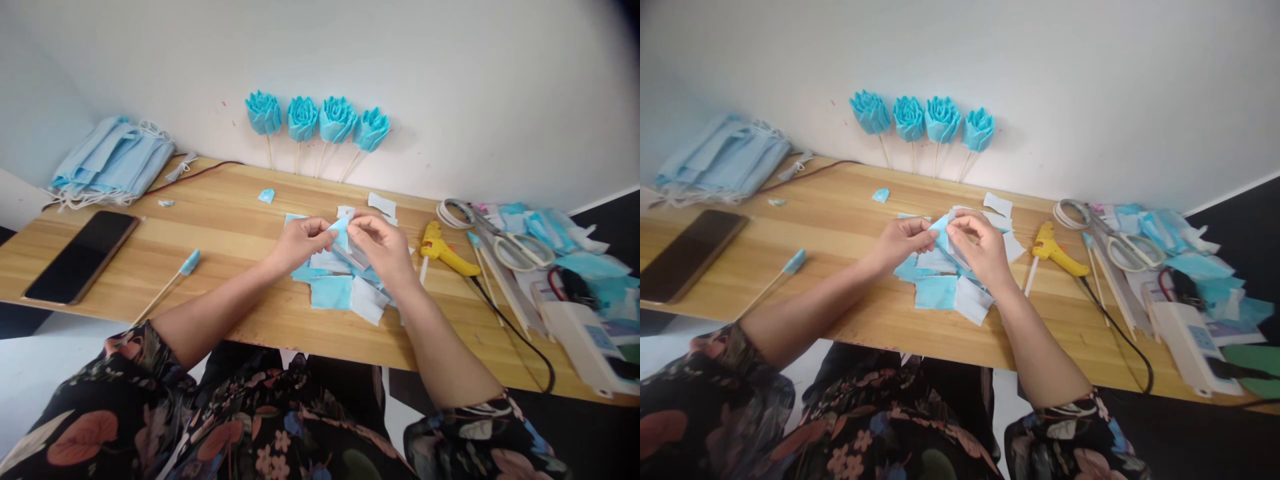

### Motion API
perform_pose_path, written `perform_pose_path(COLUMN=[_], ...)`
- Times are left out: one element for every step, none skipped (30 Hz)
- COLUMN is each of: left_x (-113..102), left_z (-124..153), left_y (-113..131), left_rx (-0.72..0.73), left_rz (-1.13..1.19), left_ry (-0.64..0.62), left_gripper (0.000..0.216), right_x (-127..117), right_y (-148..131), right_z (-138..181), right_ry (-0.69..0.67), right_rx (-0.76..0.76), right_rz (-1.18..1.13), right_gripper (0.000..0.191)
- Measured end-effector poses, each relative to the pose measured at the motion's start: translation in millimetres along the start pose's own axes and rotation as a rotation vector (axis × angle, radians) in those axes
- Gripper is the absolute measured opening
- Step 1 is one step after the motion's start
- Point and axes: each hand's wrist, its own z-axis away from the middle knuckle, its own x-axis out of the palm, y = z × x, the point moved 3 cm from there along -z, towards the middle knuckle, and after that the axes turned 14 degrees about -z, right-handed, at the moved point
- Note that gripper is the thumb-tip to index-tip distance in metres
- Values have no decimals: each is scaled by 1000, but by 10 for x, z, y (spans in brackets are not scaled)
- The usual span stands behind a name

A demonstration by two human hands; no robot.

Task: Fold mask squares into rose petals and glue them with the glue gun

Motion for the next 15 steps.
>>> perform_pose_path(left_x=[2, 4, 5, 7, 8, 9, 10, 11, 12, 12, 11, 10, 8, 6, 3], left_z=[0, 0, 1, 2, 3, 5, 8, 10, 12, 13, 13, 12, 10, 8, 6], left_y=[3, 6, 9, 12, 14, 15, 16, 16, 14, 13, 11, 9, 8, 8, 9], left_rx=[0, -1, -4, -8, -12, -15, -18, -19, -20, -19, -16, -11, -5, 3, 10], left_rz=[-3, -6, -9, -13, -15, -16, -17, -17, -17, -17, -15, -13, -10, -7, -7], left_ry=[-4, -8, -13, -17, -22, -25, -29, -33, -35, -37, -39, -38, -37, -33, -29], left_gripper=[22, 22, 22, 22, 22, 22, 21, 21, 22, 22, 22, 22, 22, 23, 23], right_x=[0, 0, 0, 0, 0, -1, -3, -5, -7, -8, -9, -9, -11, -15, -20], right_y=[4, 6, 7, 6, 4, 1, -2, -5, -7, -8, -9, -8, -6, -2, 4], right_z=[0, 0, 0, 1, 2, 3, 5, 6, 8, 8, 9, 8, 6, 4, 1], right_ry=[1, -1, -2, -4, -5, -4, -2, 1, 4, 4, 4, 5, 12, 27, 49], right_rx=[-7, -13, -20, -24, -28, -28, -28, -27, -25, -22, -22, -22, -18, -11, 1], right_rz=[1, 1, 0, -2, -1, 2, 6, 10, 14, 15, 12, 6, -2, -15, -36], right_gripper=[8, 7, 7, 8, 8, 9, 9, 8, 8, 8, 9, 10, 9, 9, 11])
